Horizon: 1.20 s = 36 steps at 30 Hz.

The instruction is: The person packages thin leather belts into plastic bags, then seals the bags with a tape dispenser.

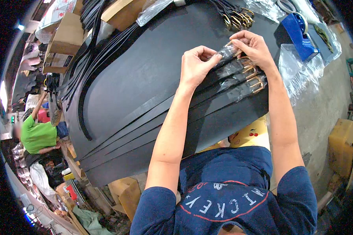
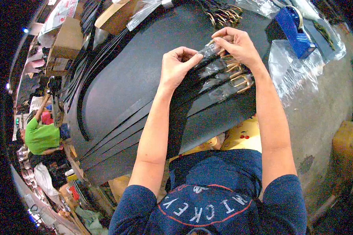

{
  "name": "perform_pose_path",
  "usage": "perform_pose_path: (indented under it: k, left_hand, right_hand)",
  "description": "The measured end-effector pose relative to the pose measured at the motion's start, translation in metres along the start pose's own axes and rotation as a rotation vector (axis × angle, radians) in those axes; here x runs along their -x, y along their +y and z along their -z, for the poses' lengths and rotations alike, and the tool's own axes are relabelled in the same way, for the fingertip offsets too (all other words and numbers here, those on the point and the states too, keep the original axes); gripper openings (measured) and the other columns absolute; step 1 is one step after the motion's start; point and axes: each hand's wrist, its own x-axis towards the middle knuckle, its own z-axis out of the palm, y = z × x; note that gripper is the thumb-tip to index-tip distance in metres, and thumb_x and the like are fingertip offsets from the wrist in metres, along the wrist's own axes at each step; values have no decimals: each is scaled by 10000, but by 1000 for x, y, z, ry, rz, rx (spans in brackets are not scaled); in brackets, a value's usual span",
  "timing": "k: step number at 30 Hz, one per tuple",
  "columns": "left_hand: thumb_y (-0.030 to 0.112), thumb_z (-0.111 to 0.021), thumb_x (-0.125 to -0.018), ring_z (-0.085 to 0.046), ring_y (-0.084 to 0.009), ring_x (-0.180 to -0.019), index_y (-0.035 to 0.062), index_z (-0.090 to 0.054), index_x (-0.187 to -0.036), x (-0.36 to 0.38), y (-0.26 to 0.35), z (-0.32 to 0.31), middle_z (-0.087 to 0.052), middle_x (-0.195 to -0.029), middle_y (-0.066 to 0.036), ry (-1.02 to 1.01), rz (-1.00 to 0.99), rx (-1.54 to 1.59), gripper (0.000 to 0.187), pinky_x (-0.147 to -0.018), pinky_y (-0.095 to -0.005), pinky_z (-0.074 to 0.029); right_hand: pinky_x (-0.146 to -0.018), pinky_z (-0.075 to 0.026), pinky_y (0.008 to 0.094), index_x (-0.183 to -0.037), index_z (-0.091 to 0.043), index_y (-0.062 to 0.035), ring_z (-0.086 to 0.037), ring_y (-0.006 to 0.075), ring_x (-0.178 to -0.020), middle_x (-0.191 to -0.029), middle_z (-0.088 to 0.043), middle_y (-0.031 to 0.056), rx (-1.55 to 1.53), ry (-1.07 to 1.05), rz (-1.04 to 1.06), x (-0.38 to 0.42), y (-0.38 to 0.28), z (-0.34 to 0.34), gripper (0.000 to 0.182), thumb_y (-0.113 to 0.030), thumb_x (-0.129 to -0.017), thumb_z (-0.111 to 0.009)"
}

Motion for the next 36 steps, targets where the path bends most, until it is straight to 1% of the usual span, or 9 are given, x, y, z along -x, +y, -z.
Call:
perform_pose_path:
  k: [3, 5, 7, 9, 14, 17, 19, 25, 36]
  left_hand:
    - [124, -761, -735, -584, -92, -673, 16, -691, -861, 3, 9, -3, -651, -735, -17, 23, 6, -159, 180, -615, -223, -464]
    - [138, -789, -677, -602, -172, -764, 40, -694, -851, 5, 18, -10, -634, -785, -56, 277, -501, -490, 221, -681, -284, -481]
    - [163, -807, -631, -583, -236, -843, 52, -683, -866, 15, 27, -13, -606, -840, -91, 291, -538, -593, 287, -748, -335, -473]
    - [194, -814, -625, -574, -245, -832, 44, -670, -864, 20, 31, -11, -606, -857, -93, -29, -498, -562, 316, -770, -347, -461]
    - [153, -744, -710, -621, -221, -740, 28, -687, -898, 22, 32, -8, -632, -814, -104, -197, -260, -460, 233, -674, -302, -493]
    - [139, -709, -755, -633, -182, -717, 39, -696, -967, 17, 29, -1, -669, -803, -106, -162, -271, -442, 235, -673, -292, -494]
    - [123, -676, -804, -626, -120, -700, 18, -694, -981, 14, 27, 0, -690, -790, -83, -162, -140, -410, 206, -651, -274, -497]
    - [147, -645, -871, -596, -81, -662, -29, -661, -1024, -1, 6, 7, -670, -808, -47, -228, 200, 234, 234, -593, -208, -492]
    - [116, -680, -834, -603, -91, -728, -26, -652, -1051, 0, 7, 8, -670, -880, -51, -246, 197, 258, 261, -654, -217, -495]
  right_hand:
    - [-564, -491, 211, -1009, -628, -14, -588, 57, -651, -772, -652, 15, -42, 12, -10, 0, 0, 0, 178, -150, -894, -612]
    - [-573, -483, 209, -1001, -633, -18, -582, 51, -658, -778, -652, 8, -38, 15, -21, 2, -3, -2, 173, -150, -890, -617]
    - [-587, -469, 206, -998, -638, -21, -569, 42, -669, -778, -649, -2, 48, 31, 47, 1, -1, -1, 171, -146, -882, -622]
    - [-588, -459, 210, -990, -649, -25, -564, 38, -670, -773, -648, -8, 43, 52, 74, 1, 4, -2, 170, -149, -878, -625]
    - [-593, -449, 229, -943, -686, -33, -568, 47, -685, -771, -649, -3, 238, 105, 123, 2, 1, 0, 159, -162, -872, -627]
    - [-619, -449, 234, -901, -704, -37, -578, 62, -707, -786, -652, 15, 343, 155, 142, 2, -4, 1, 177, -197, -871, -634]
    - [-647, -451, 228, -881, -707, -35, -586, 81, -722, -798, -653, 32, 213, 168, 287, -2, -1, 1, 207, -230, -873, -638]
    - [-712, -455, 225, -965, -693, -36, -569, 64, -787, -837, -666, -1, 85, 4, -1, 6, -14, -1, 221, -221, -846, -673]
    - [-637, -415, 205, -912, -694, -41, -515, 41, -697, -757, -622, -25, 185, -40, 67, 5, -9, -1, 120, -115, -819, -675]
